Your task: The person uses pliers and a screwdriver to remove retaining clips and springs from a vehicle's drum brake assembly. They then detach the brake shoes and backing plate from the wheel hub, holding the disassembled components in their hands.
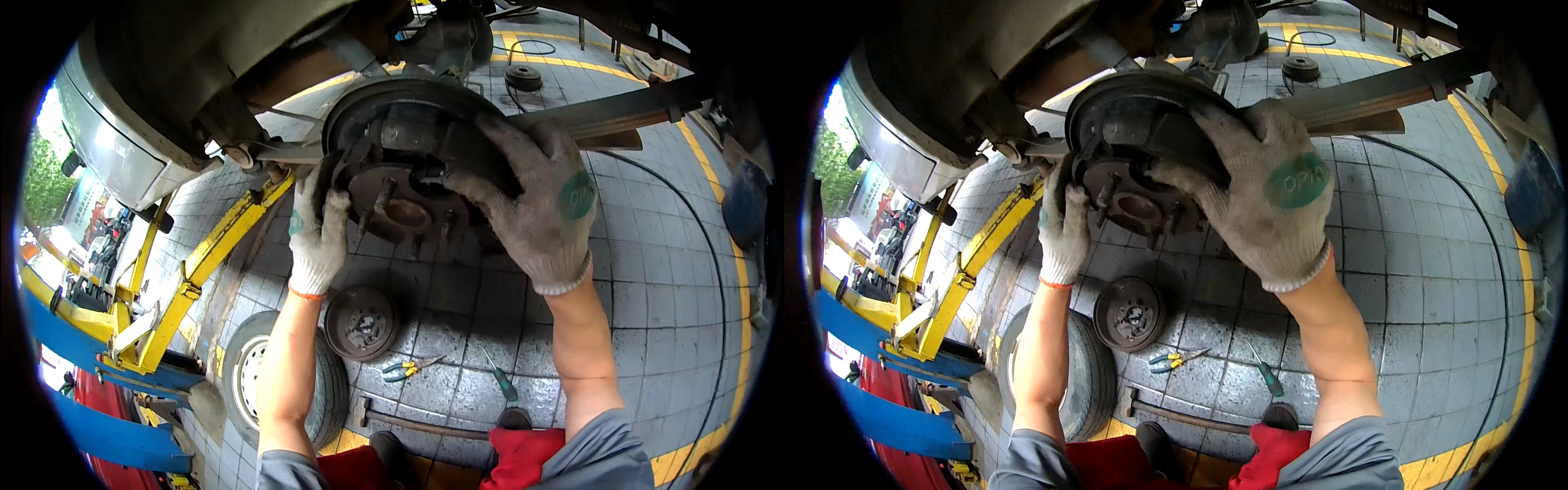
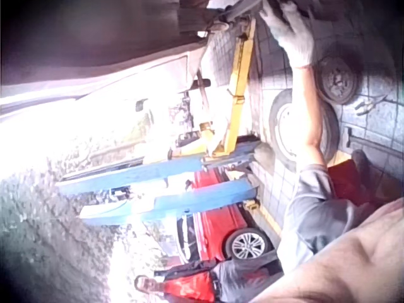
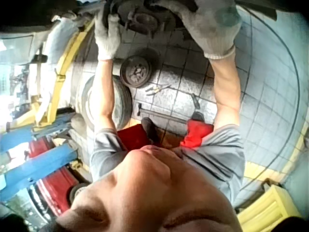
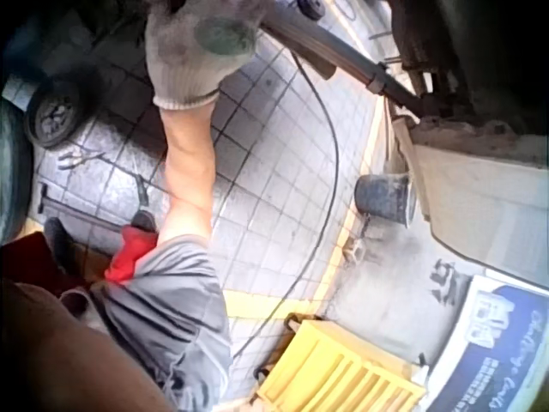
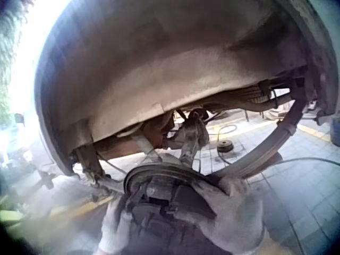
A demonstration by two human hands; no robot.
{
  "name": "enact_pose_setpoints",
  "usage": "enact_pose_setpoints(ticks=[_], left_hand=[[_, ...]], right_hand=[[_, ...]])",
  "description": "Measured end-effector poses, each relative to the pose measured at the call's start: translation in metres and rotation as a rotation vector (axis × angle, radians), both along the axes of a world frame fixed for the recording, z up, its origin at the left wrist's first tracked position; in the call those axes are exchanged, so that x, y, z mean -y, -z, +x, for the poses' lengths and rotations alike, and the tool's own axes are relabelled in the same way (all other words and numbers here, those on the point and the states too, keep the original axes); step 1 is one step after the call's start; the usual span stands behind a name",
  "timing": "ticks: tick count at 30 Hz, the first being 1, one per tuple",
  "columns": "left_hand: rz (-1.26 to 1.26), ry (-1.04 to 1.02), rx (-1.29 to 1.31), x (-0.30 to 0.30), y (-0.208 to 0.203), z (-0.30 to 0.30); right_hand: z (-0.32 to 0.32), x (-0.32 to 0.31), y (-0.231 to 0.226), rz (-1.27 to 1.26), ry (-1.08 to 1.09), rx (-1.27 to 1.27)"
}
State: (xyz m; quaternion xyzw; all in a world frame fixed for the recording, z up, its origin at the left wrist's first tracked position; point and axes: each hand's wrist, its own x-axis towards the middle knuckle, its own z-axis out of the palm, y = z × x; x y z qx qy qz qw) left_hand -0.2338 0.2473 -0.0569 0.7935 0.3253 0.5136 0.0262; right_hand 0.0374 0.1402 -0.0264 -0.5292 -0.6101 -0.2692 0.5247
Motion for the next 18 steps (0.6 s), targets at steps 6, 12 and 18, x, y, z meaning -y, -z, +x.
enact_pose_setpoints(ticks=[6, 12, 18], left_hand=[[0.209, -0.103, -0.009, -0.004, 0.004, 0.009], [0.141, -0.136, 0.067, -0.010, 0.012, 0.008], [0.217, -0.119, 0.096, -0.011, 0.013, 0.011]], right_hand=[[0.001, -0.016, 0.013, 0.182, -0.021, 0.028], [-0.004, -0.017, 0.026, 0.160, -0.003, -0.022], [-0.006, -0.008, 0.018, 0.045, 0.043, 0.013]])
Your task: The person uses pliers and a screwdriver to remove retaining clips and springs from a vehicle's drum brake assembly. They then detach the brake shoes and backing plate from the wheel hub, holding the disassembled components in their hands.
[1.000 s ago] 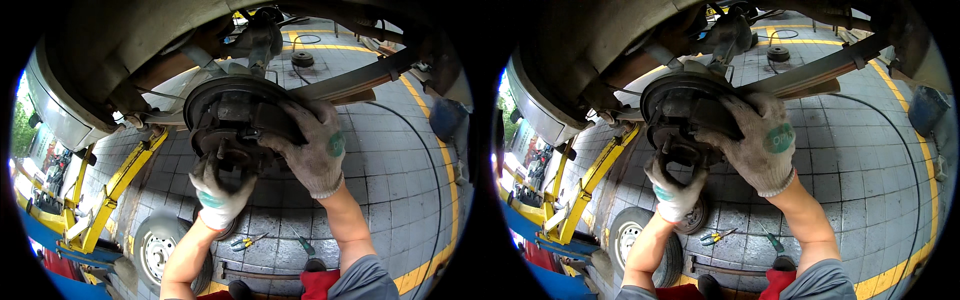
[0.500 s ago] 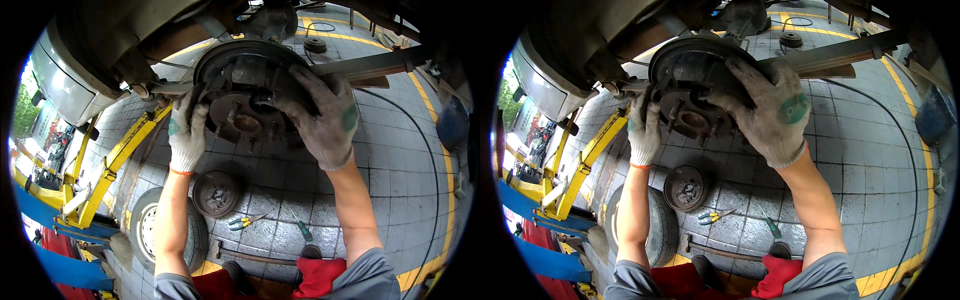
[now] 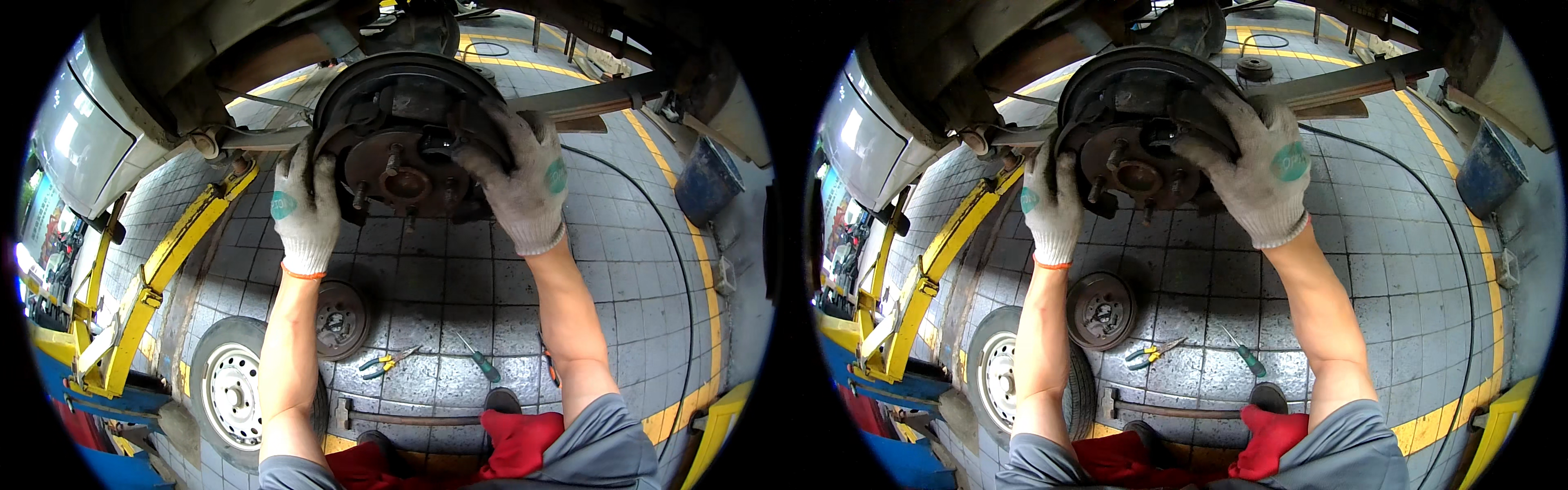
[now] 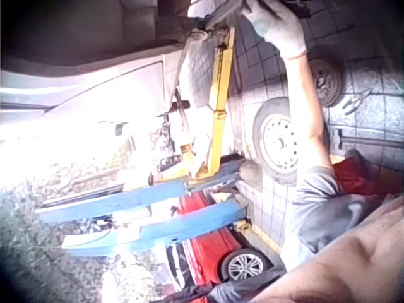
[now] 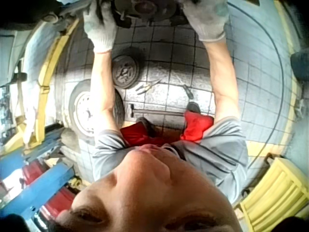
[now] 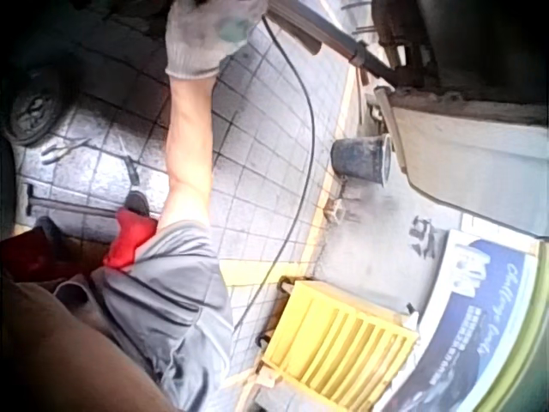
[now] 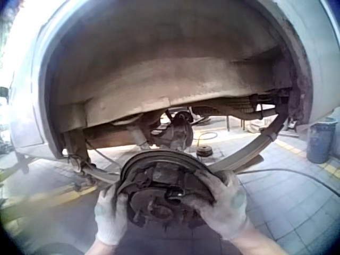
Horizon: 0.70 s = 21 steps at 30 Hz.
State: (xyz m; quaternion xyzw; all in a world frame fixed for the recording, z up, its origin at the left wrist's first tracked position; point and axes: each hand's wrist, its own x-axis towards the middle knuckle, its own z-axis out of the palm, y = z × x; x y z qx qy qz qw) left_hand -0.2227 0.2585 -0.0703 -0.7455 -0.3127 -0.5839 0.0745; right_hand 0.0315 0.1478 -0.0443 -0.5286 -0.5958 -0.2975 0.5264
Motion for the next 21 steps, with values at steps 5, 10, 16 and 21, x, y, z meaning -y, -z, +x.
enact_pose_setpoints(ticks=[5, 10, 16, 21], left_hand=[[-0.062, 0.061, -0.074, -0.007, 0.000, -0.007], [0.022, 0.017, -0.084, -0.021, 0.009, -0.007], [0.060, 0.059, 0.012, -0.023, 0.024, 0.004], [-0.058, 0.165, 0.042, -0.017, 0.008, -0.004]], right_hand=[[-0.002, -0.006, 0.007, 0.067, -0.018, -0.015], [-0.010, -0.013, 0.019, 0.111, 0.009, -0.059], [-0.003, -0.008, 0.009, 0.104, -0.025, -0.032], [-0.004, -0.013, 0.017, 0.179, -0.046, -0.061]])
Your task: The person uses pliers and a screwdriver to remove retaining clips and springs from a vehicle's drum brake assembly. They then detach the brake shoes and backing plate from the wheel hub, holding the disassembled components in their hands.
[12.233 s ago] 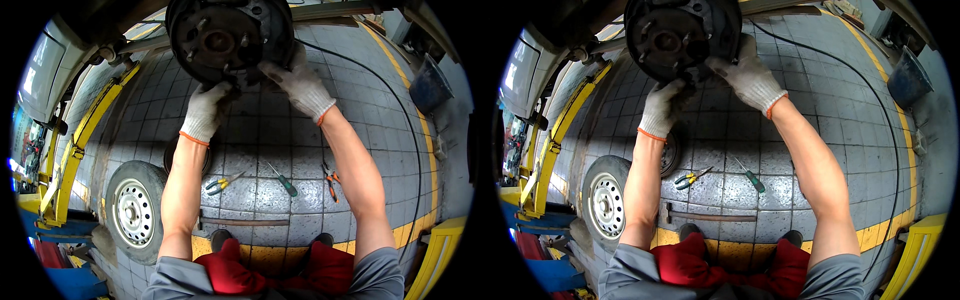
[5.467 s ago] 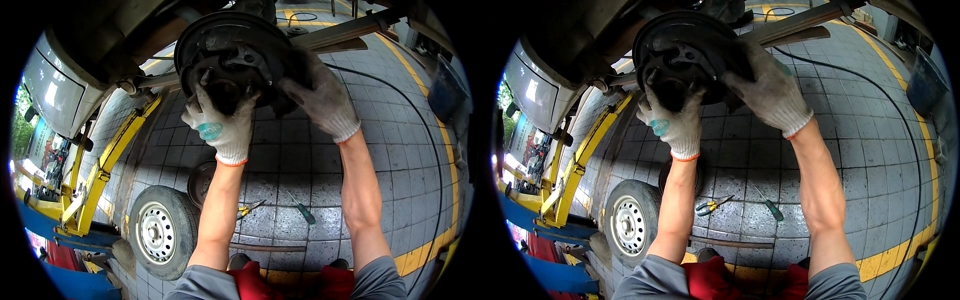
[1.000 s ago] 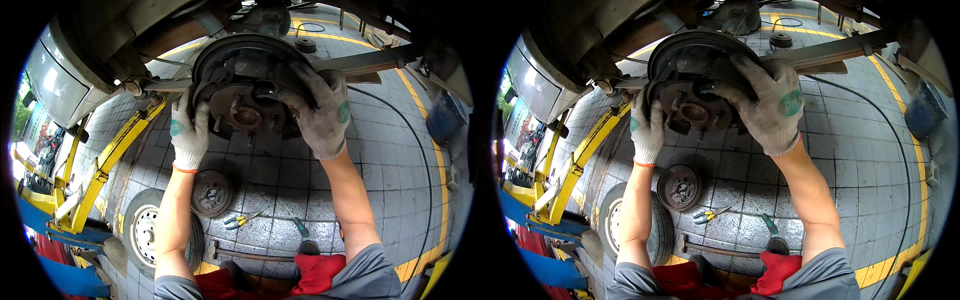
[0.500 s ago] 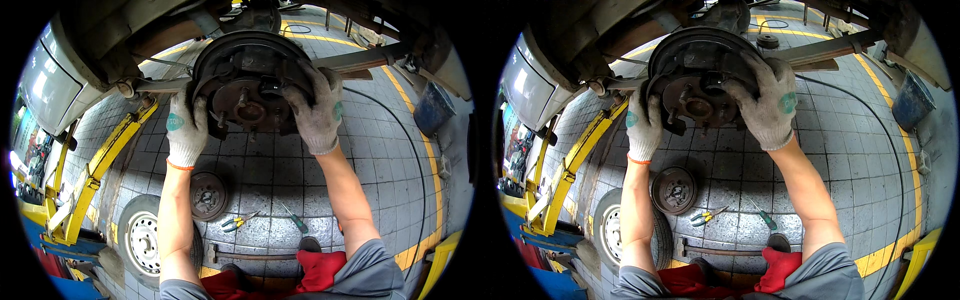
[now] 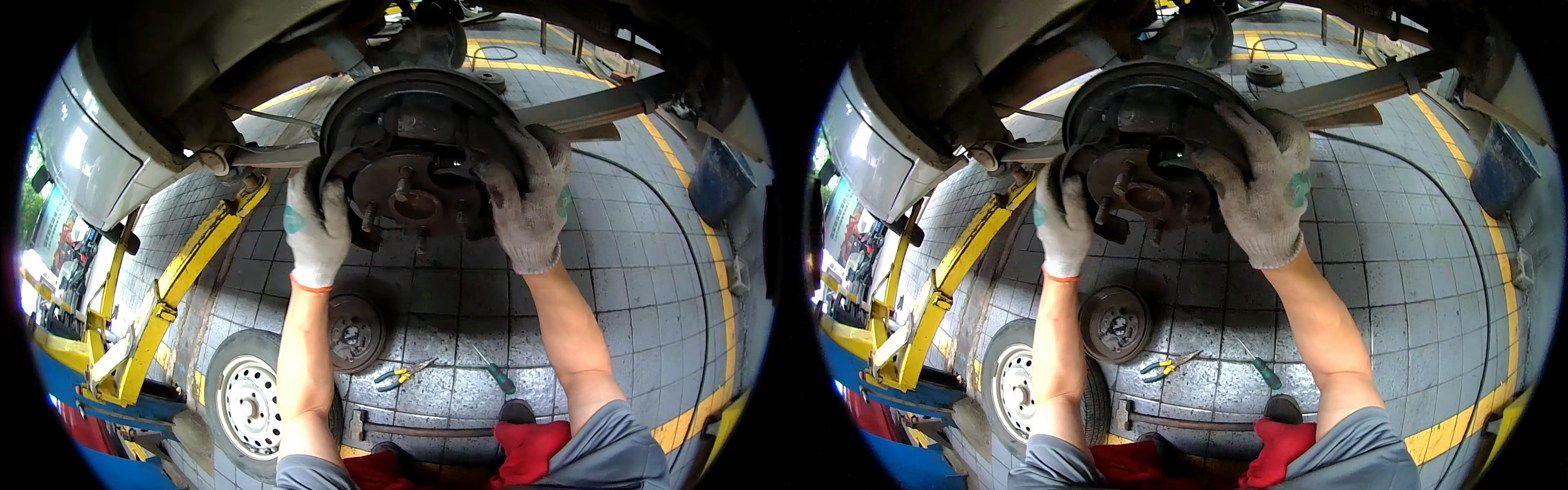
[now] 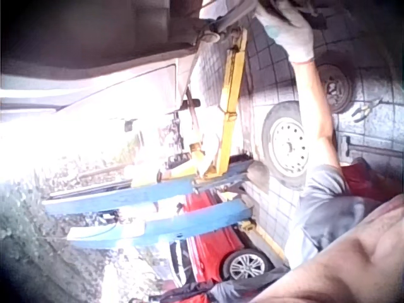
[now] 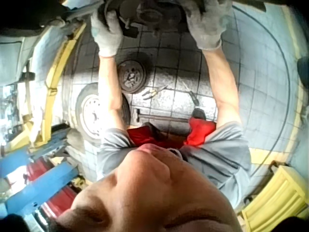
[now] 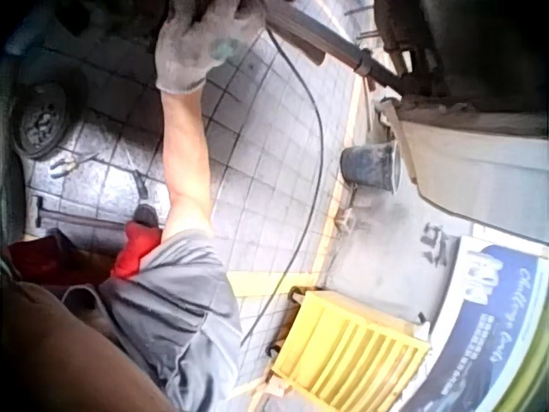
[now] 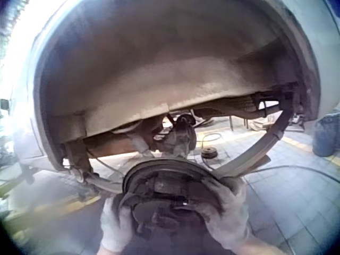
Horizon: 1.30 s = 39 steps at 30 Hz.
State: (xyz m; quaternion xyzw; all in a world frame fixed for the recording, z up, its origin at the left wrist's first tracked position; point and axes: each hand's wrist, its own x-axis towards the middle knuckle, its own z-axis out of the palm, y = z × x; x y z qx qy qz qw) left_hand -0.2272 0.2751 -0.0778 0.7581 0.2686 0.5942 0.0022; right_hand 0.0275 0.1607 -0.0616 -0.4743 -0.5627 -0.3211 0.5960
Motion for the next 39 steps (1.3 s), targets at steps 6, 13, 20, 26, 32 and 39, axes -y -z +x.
enact_pose_setpoints(ticks=[6, 13, 20, 26, 32, 39], left_hand=[[-0.044, -0.079, 0.043, -0.001, -0.006, 0.010], [-0.032, -0.050, 0.071, -0.006, 0.002, 0.014], [0.009, -0.192, 0.018, -0.011, 0.007, 0.017], [0.089, -0.157, 0.169, -0.005, 0.010, 0.033], [0.038, -0.145, 0.113, -0.007, 0.010, 0.030], [0.060, -0.140, 0.119, -0.009, 0.015, 0.030]], right_hand=[[-0.008, 0.009, -0.005, 0.023, 0.027, 0.016], [-0.034, 0.056, 0.003, -0.258, -0.031, 0.181], [-0.036, 0.033, 0.016, -0.227, -0.091, 0.226], [-0.045, 0.030, 0.040, -0.241, -0.194, 0.031], [-0.027, 0.051, 0.005, -0.151, -0.200, 0.093], [-0.008, 0.033, -0.042, -0.305, 0.148, 0.069]])
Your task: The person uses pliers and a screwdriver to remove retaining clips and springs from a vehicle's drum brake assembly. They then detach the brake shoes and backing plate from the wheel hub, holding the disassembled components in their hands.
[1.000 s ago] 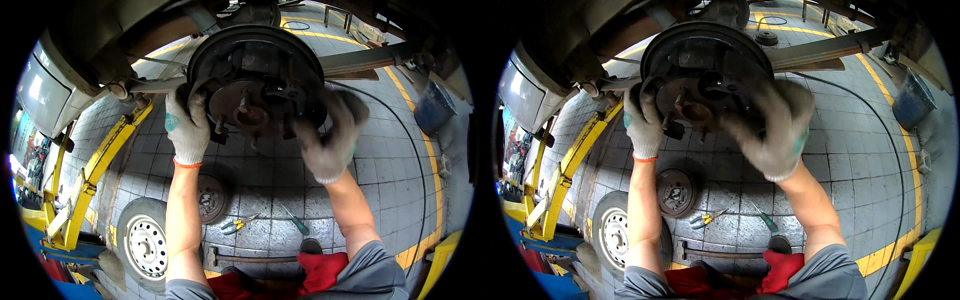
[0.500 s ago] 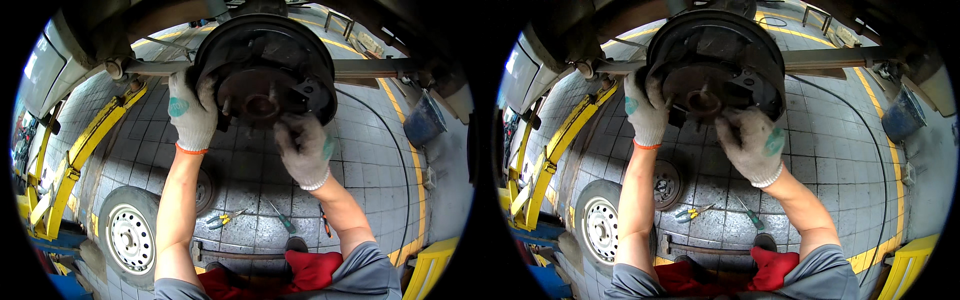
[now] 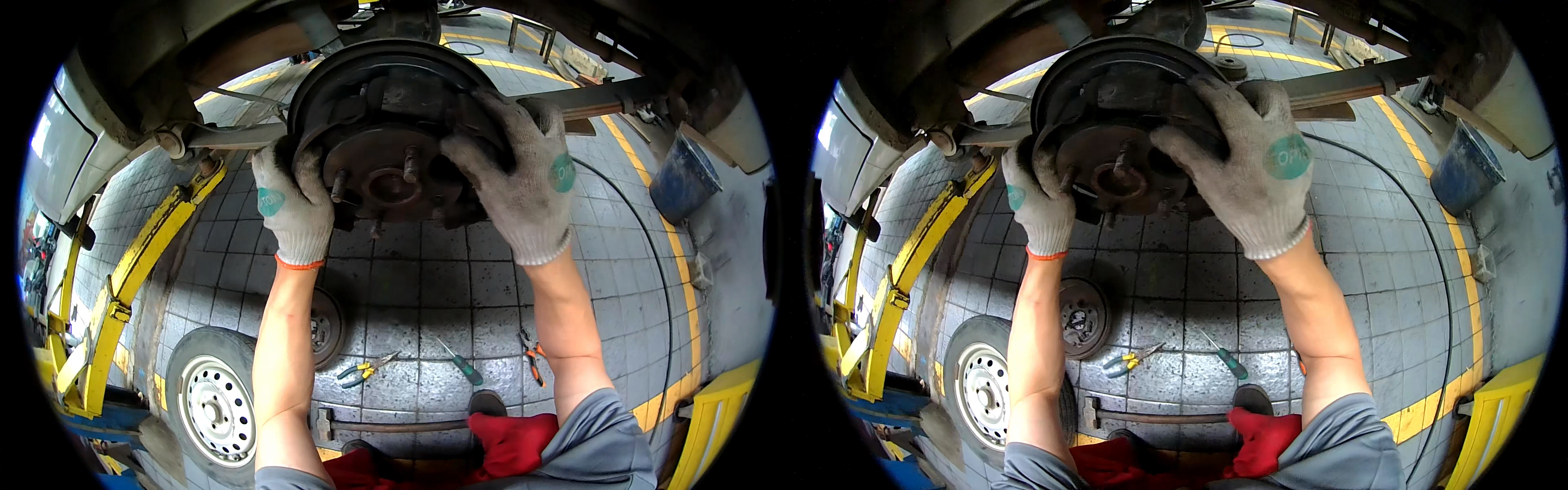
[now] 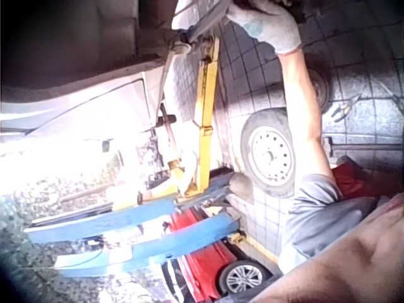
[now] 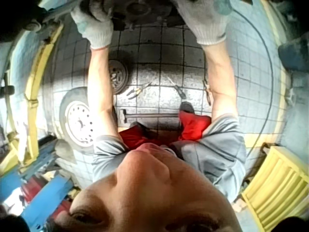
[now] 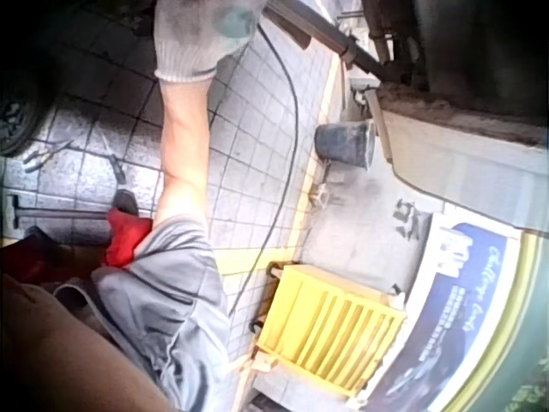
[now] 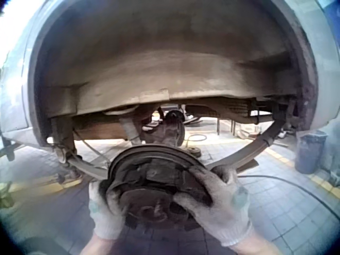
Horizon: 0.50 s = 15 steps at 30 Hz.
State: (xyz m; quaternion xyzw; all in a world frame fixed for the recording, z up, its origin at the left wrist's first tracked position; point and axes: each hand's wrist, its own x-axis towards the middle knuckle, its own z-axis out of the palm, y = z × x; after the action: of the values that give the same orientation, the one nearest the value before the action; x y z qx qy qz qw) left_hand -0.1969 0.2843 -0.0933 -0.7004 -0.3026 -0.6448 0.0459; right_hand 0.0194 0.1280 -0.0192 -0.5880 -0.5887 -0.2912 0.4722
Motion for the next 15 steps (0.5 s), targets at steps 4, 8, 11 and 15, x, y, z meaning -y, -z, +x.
enact_pose_setpoints(ticks=[4, 8, 11, 15], left_hand=[[0.061, -0.038, -0.028, 0.000, -0.004, -0.001], [0.144, -0.037, -0.054, -0.005, -0.016, -0.011], [0.090, 0.024, -0.088, -0.005, -0.021, -0.016], [0.154, -0.015, -0.106, -0.001, -0.022, -0.017]], right_hand=[[0.002, -0.017, 0.014, 0.131, -0.050, 0.005], [0.006, -0.028, 0.025, 0.207, -0.079, 0.034], [0.006, -0.030, 0.028, 0.214, -0.083, 0.010], [0.003, -0.030, 0.022, 0.250, -0.087, 0.066]])
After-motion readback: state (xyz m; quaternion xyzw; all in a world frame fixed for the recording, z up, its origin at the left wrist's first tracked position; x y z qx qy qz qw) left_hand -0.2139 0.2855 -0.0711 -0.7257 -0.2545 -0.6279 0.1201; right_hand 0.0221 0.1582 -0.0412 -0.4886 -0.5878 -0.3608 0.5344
